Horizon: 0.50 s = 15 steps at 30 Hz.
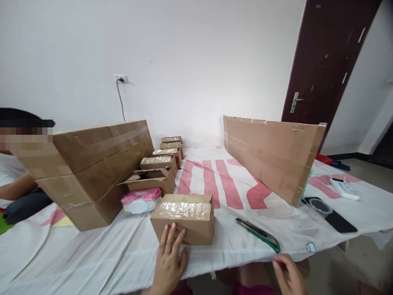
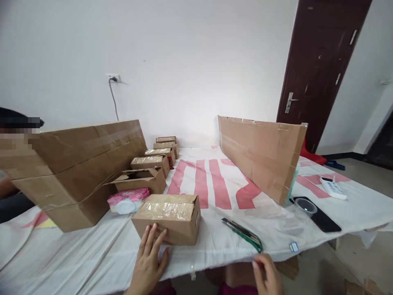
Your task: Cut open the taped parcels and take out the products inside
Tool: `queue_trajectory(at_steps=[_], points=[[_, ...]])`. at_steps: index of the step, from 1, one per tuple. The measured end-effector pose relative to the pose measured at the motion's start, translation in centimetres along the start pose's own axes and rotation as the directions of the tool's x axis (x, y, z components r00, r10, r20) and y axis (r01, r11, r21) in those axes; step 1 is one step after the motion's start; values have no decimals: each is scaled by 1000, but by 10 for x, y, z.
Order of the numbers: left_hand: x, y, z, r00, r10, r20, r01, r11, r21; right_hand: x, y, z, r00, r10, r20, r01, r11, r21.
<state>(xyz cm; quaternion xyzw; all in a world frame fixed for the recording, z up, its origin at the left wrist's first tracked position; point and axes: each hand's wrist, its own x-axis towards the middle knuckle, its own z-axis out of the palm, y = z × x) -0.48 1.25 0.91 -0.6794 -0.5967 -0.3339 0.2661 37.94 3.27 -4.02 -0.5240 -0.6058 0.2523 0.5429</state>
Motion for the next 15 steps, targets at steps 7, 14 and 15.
queue_trajectory(at_steps=[7,14,15], points=[[1,-3,3,1000,4,6,-4,1000,-14,65,-71,132,962,73,263,-162,929,333],[-1,-3,3,1000,-15,27,15,1000,-21,103,-86,162,900,-184,395,39,937,348],[-1,-3,3,999,-21,30,22,999,-23,107,-87,162,889,-203,411,57,939,340]])
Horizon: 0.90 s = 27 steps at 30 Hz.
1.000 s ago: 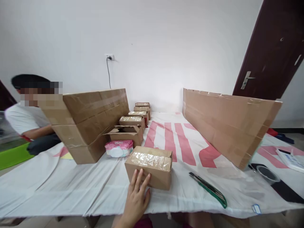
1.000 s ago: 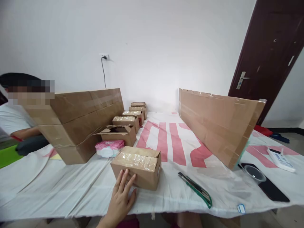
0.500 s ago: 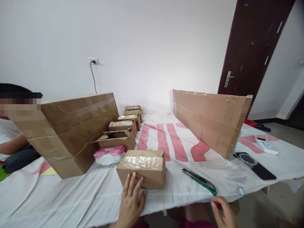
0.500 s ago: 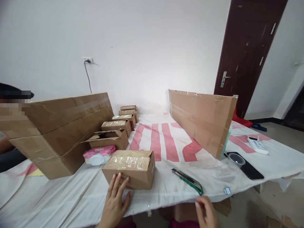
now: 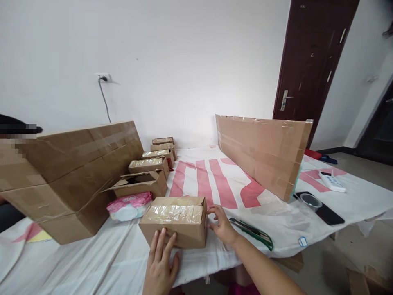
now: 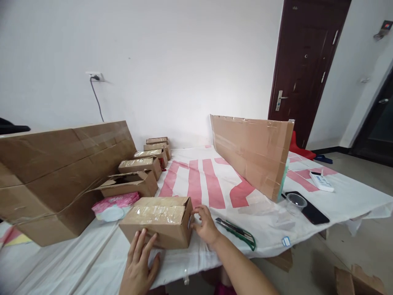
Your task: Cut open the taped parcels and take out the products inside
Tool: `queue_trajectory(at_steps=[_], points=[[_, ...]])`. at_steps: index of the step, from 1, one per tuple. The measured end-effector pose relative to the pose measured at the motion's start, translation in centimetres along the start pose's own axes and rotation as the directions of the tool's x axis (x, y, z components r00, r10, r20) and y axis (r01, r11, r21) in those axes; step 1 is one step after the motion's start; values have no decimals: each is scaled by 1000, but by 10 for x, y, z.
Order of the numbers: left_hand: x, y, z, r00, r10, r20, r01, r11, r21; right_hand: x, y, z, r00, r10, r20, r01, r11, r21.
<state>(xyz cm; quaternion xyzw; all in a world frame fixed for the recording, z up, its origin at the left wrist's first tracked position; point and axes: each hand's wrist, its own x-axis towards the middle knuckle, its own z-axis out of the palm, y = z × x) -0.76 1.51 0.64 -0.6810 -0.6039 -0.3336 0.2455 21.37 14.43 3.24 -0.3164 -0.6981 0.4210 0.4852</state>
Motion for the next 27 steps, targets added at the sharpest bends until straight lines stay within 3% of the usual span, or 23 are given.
queue_trajectory(at_steps=[16,22,27], points=[[1,1,0,1000,-28,11,28,999,-25,3,-1,-4,988,-130,89,140,983,-120],[1,0,0,1000,-24,18,25,1000,-19,0,2,-1,991,-73,111,78,996,-41],[0,0,0,999,-26,28,26,1000,-9,-3,6,3,994,78,71,-84,993,86]])
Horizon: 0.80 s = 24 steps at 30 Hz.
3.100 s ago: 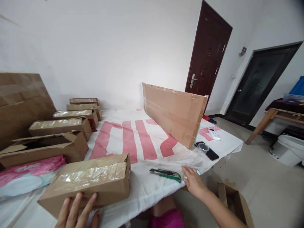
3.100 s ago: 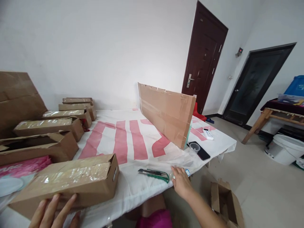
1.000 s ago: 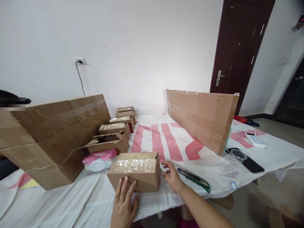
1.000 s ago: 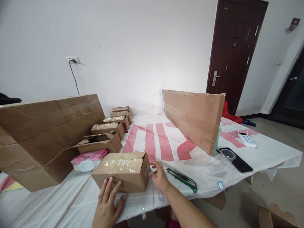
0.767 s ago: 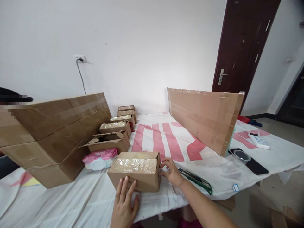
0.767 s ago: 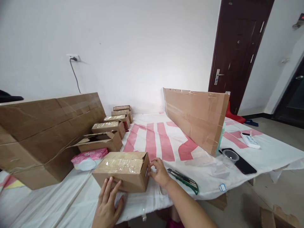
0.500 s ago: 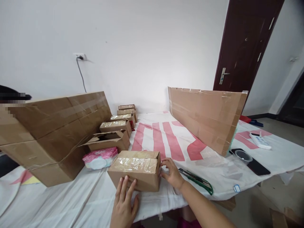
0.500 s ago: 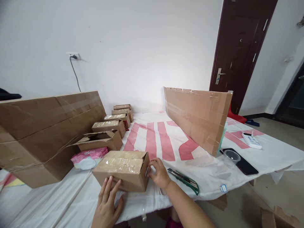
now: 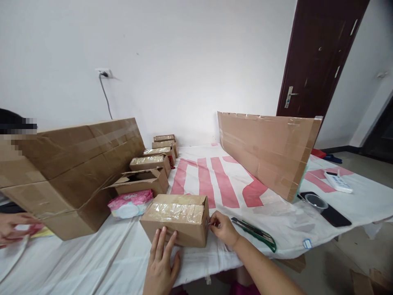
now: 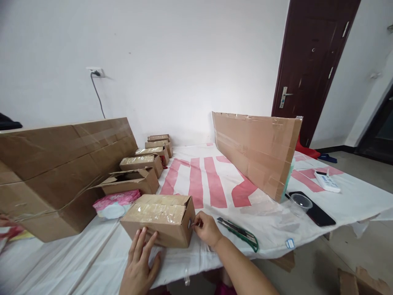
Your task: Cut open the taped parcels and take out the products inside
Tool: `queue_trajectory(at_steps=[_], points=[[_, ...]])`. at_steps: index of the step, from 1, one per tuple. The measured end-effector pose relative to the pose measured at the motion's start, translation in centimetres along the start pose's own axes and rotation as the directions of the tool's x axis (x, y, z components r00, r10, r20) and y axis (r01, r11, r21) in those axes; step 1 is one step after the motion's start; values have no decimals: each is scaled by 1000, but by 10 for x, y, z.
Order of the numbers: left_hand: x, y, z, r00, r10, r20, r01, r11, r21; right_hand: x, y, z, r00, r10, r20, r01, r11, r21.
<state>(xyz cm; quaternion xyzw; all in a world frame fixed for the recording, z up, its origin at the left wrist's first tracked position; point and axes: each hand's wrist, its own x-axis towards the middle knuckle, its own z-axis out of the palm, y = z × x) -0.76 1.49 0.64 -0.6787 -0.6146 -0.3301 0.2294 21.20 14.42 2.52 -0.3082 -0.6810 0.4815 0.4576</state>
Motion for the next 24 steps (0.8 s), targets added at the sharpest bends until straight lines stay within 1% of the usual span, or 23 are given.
queue_trajectory(at_steps=[3,5,8,11,13,16,20,24], points=[[1,0,-1,1000,6,-3,-6,1000,-5,-1,-1,5,993,116,-8,-113,982,152],[1,1,-1,1000,8,-7,-8,1000,-5,-2,-2,9,976,218,26,-217,941,258],[2,1,-1,1000,9,-9,-9,1000,0,-6,-3,17,924,376,69,-371,841,394],[2,1,-1,1000,6,-4,-6,1000,3,-9,-6,23,871,483,96,-460,728,508],[1,1,-2,1000,5,-1,-5,1000,2,-10,-10,25,849,517,111,-482,669,566],[2,2,-2,1000,5,-2,-5,1000,0,-11,-17,26,841,530,110,-474,623,623],[3,2,-2,1000,4,-5,-4,1000,-6,-10,-23,26,851,519,84,-439,614,656],[1,2,-2,1000,2,0,-2,1000,-11,-10,-24,28,860,509,46,-410,633,656]])
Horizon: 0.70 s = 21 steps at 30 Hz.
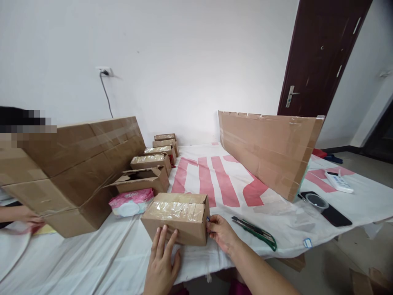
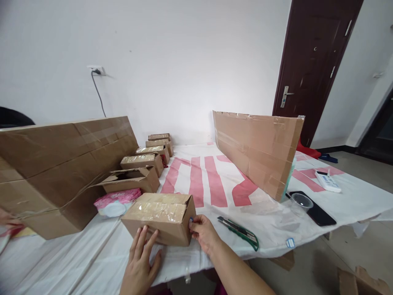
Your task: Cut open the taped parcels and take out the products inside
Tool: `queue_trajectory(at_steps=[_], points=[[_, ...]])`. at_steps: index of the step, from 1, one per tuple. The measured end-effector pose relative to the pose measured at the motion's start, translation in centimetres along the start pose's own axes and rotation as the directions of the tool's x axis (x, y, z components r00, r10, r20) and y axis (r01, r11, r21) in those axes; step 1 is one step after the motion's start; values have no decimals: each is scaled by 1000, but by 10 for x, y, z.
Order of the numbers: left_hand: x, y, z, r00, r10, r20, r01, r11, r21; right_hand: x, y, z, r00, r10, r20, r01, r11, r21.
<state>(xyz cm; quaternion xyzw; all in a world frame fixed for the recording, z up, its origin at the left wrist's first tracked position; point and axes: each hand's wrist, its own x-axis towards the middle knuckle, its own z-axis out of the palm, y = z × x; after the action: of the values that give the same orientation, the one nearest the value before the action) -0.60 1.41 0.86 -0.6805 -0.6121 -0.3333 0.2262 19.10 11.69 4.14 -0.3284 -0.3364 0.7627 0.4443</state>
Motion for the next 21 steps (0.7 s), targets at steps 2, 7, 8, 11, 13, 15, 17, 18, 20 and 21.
queue_trajectory(at_steps=[2,7,8,11,13,15,17,18,20,21], points=[[-1,0,1,1000,-4,6,4,1000,-4,1,0,0,1000,-17,-7,17,1000,-16],[1,-3,-1,1000,-13,1,13,999,-46,0,-2,-1,997,-77,-15,75,992,-102],[0,-3,-2,1000,-23,-13,22,996,-83,-3,-2,-3,995,-95,-15,93,987,-131],[-9,0,-6,986,-131,-100,95,948,-305,-24,-2,-7,991,-132,17,132,956,-262],[-18,12,-5,948,-317,-43,242,800,-549,-45,1,-10,990,-123,70,140,909,-392],[-27,32,0,822,-496,280,507,416,-755,-68,6,-12,985,-113,127,164,828,-537],[-31,57,6,578,-445,684,714,-131,-688,-86,12,-12,975,-131,179,218,715,-665],[-32,70,8,463,-336,820,741,-361,-567,-93,14,-12,967,-146,208,252,653,-715],[-30,90,7,335,-124,934,698,-633,-334,-102,18,-13,950,-161,268,312,536,-785],[-29,98,5,309,-61,949,667,-698,-261,-106,19,-14,943,-159,293,333,488,-807]])
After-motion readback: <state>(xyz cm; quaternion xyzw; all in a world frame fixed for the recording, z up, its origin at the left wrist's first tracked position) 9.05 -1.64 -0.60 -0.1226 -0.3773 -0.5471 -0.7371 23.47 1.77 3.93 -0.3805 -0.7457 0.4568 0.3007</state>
